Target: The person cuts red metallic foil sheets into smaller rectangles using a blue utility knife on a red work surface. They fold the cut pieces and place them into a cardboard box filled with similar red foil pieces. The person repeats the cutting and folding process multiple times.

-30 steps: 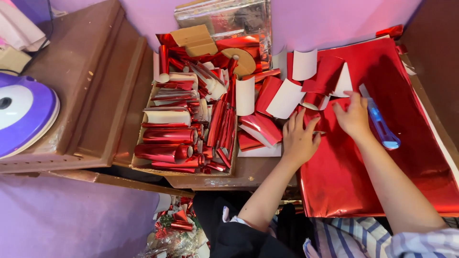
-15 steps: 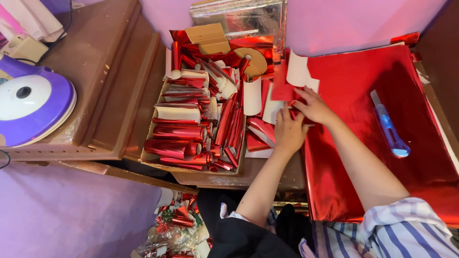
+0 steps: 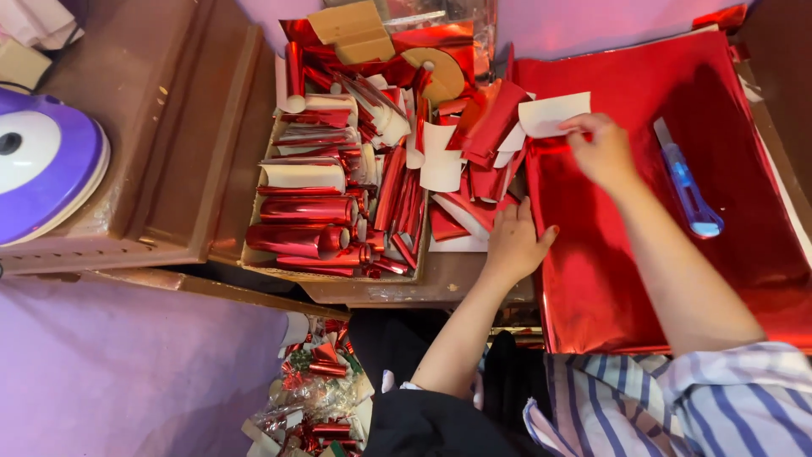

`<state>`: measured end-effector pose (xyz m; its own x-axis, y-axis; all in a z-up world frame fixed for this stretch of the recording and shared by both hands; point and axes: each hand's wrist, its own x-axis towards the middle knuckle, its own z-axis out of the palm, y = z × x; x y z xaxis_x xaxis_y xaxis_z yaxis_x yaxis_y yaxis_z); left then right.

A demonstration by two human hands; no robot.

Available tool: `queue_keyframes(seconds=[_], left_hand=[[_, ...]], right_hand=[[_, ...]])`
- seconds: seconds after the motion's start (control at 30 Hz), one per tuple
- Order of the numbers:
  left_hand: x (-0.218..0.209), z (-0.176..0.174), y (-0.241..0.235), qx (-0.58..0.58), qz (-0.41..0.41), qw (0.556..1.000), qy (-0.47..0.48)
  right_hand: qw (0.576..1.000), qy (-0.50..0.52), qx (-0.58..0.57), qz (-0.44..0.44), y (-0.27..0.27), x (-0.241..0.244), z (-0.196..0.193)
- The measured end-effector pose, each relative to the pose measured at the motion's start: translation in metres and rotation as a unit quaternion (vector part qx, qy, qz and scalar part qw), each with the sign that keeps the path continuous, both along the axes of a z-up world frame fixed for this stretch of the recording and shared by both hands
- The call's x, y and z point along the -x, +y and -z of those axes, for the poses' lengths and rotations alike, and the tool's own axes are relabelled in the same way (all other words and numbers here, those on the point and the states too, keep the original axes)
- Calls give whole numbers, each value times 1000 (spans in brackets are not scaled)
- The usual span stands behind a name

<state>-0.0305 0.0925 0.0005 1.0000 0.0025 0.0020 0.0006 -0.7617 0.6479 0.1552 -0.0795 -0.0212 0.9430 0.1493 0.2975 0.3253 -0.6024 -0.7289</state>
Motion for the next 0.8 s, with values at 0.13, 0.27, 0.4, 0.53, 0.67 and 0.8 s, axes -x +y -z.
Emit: queue_keyframes(seconds=[0.13, 0.27, 0.4, 0.53, 0.67, 0.8], left_hand=[[0, 7, -16, 68, -26, 997, 10], [9, 3, -17, 160, -56, 985, 10], [18, 10, -4, 179, -49, 982, -25], [15, 12, 17, 123, -61, 976, -169], [-3, 17, 43, -61, -70, 975, -204], [-50, 8, 65, -92, -28, 992, -78]], right_hand=[[995, 66, 62, 49, -35, 7, 11], [986, 133, 104, -8, -7, 42, -19], [969, 158, 188, 11, 21, 32, -13], [968, 85, 233, 37, 31, 18, 31], [982, 88, 164, 25, 48, 51, 8], [978, 148, 149, -12, 64, 81, -39]])
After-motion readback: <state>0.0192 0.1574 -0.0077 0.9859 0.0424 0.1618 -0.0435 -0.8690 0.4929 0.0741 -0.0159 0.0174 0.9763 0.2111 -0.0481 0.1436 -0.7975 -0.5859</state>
